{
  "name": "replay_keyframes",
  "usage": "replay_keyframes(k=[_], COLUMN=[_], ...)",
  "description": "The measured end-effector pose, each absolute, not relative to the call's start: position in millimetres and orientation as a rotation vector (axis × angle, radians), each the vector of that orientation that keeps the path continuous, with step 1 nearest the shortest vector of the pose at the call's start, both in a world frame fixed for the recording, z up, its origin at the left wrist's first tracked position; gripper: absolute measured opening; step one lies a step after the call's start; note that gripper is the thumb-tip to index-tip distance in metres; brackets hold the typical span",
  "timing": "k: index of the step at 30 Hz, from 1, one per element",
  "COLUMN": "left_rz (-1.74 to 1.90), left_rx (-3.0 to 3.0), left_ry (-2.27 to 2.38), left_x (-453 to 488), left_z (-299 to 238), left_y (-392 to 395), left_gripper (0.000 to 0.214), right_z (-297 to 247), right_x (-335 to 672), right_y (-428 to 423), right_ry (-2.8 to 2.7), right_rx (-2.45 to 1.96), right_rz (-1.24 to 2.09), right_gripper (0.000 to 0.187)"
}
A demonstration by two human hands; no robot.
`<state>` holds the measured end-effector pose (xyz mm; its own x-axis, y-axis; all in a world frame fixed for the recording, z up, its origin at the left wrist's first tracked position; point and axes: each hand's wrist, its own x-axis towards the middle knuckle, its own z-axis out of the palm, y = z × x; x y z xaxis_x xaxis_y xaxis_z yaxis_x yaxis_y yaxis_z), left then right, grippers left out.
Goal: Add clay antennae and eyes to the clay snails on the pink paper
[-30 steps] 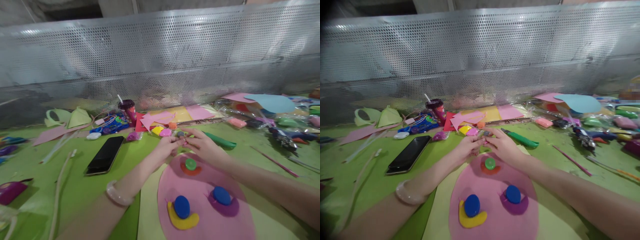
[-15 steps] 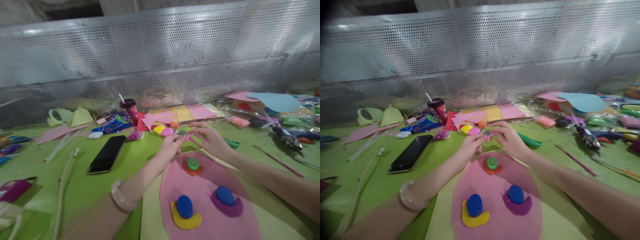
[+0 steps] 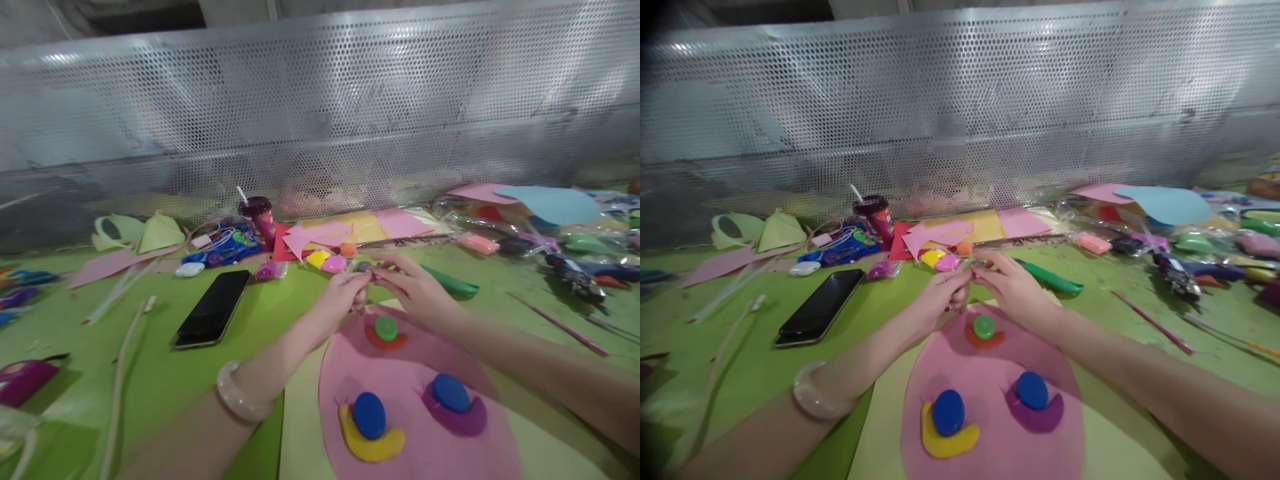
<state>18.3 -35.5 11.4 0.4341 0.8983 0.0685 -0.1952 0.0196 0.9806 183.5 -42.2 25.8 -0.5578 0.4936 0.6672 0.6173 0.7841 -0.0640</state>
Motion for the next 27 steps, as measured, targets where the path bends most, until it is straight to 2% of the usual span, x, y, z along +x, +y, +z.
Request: replay_keyframes(k=[4, 8, 11, 13, 16, 23, 27], left_rz=[0.963, 0.817, 0.546, 0.492, 0.545, 0.791, 1.185], left_rx=[1.571, 2.324, 2.570, 2.613, 2.652, 2.585, 2.350], left_ry=[0.950, 1.421, 1.758, 1.821, 1.820, 1.808, 1.618], left_x=[16, 2, -11, -17, -21, -21, -19], left_z=[13, 13, 11, 8, 3, 5, 10], left_y=[-31, -16, -5, 0, 5, -2, -8], left_gripper=[0.042, 0.033, 0.054, 0.052, 0.039, 0.034, 0.028], right_z=[29, 32, 31, 28, 24, 24, 27], right_x=[189, 191, 188, 187, 187, 187, 184], right_y=[-39, -41, -42, -41, -37, -33, -34], right_ry=[-2.179, -2.088, -2.137, -2.167, -2.162, -2.191, -2.143], right_rx=[-0.893, -1.070, -1.072, -1.070, -1.101, -1.093, -1.121], right_rz=[-0.256, -0.216, -0.107, -0.021, 0.097, 0.176, 0.068], right_gripper=[0.022, 0.023, 0.022, 0.022, 0.025, 0.042, 0.031])
